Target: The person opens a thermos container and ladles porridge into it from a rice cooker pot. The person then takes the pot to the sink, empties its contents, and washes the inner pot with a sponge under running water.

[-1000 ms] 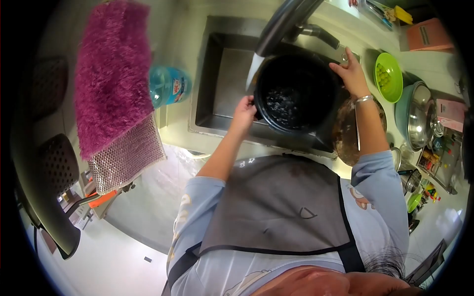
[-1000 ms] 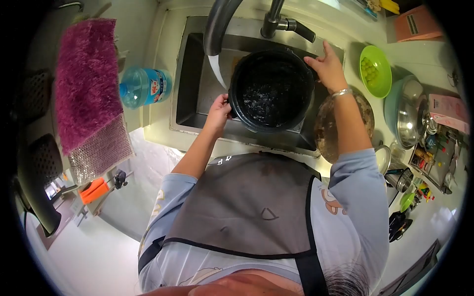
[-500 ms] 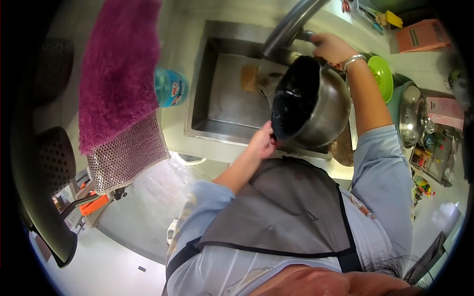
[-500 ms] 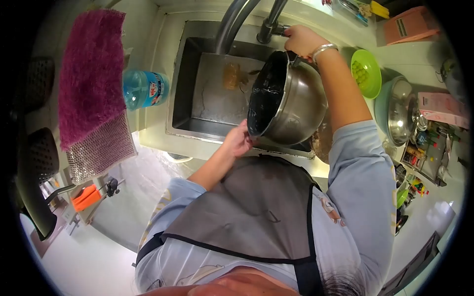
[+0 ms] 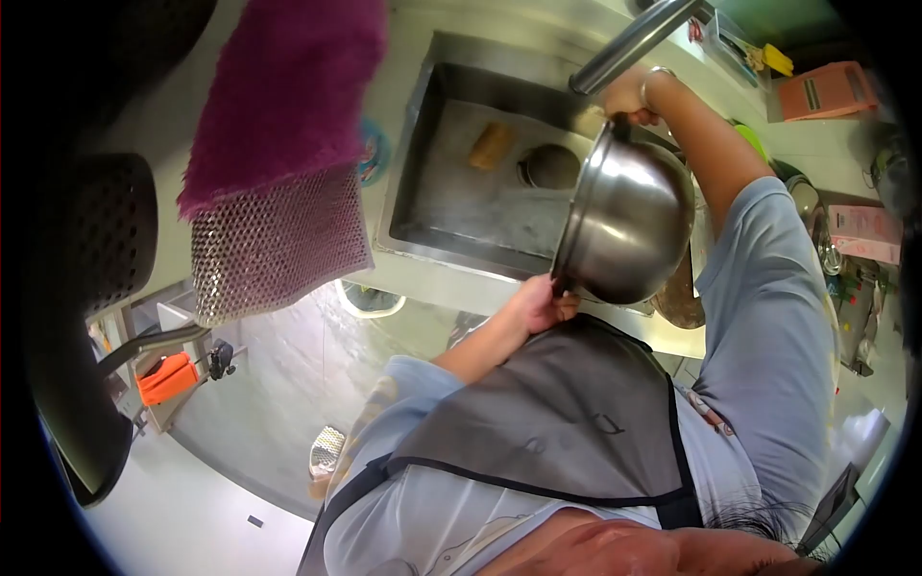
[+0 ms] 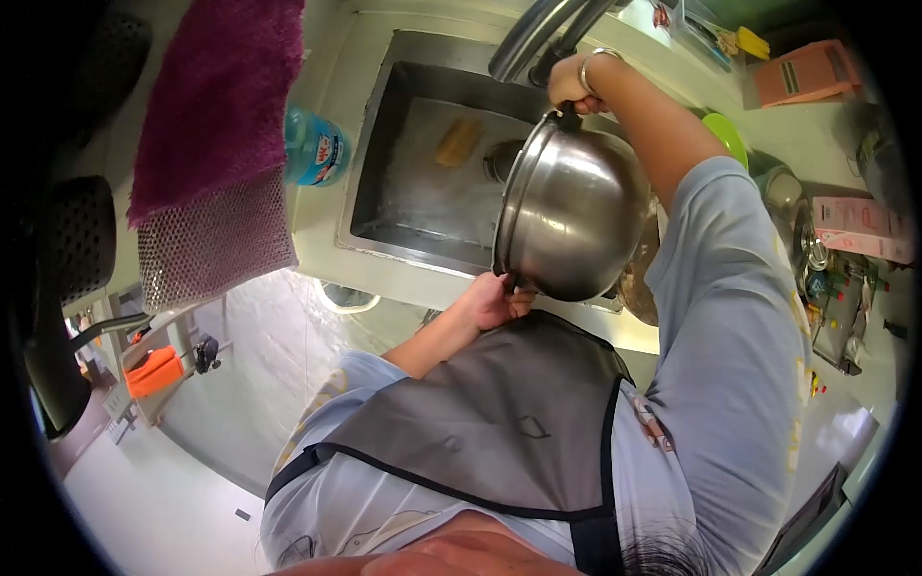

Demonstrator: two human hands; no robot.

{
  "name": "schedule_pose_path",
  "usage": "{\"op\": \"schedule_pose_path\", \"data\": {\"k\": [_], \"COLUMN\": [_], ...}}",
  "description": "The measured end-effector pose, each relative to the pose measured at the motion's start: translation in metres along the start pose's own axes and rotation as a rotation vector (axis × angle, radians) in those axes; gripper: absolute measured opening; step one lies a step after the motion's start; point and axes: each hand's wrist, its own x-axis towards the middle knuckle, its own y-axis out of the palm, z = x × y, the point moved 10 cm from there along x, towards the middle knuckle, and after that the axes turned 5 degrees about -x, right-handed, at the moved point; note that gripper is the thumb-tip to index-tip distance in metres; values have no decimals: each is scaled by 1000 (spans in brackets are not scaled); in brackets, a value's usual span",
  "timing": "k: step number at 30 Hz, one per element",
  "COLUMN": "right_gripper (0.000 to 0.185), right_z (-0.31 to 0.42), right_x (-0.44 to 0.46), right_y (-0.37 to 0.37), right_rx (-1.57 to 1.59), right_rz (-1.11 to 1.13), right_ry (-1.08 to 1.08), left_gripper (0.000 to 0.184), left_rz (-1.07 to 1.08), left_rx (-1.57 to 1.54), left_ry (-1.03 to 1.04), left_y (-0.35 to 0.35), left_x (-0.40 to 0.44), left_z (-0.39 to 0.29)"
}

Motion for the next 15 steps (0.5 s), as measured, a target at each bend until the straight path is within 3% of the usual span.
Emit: {"op": "schedule_pose_path", "data": {"k": [7,10,13,15], "right_gripper": [24,24,23,21], "right_z": [-44,-46,-46,-55], "right_x": [26,16,2,4], "right_y": [39,38,8,0], "right_rx": [-61,-61,93,234], "right_rz": [196,207,73,120], "right_ry": [52,49,2,-16], "left_gripper": [16,16,17,20], "left_rz": [77,54,-111,-151], "left_rx": [-23,6,163,246], "left_ry": [-183,-153,-56,44], "left_y": [-5,-3,17,27], "left_x": [5,4,-13,-18], "left_z": [20,19,-5,-33]}}
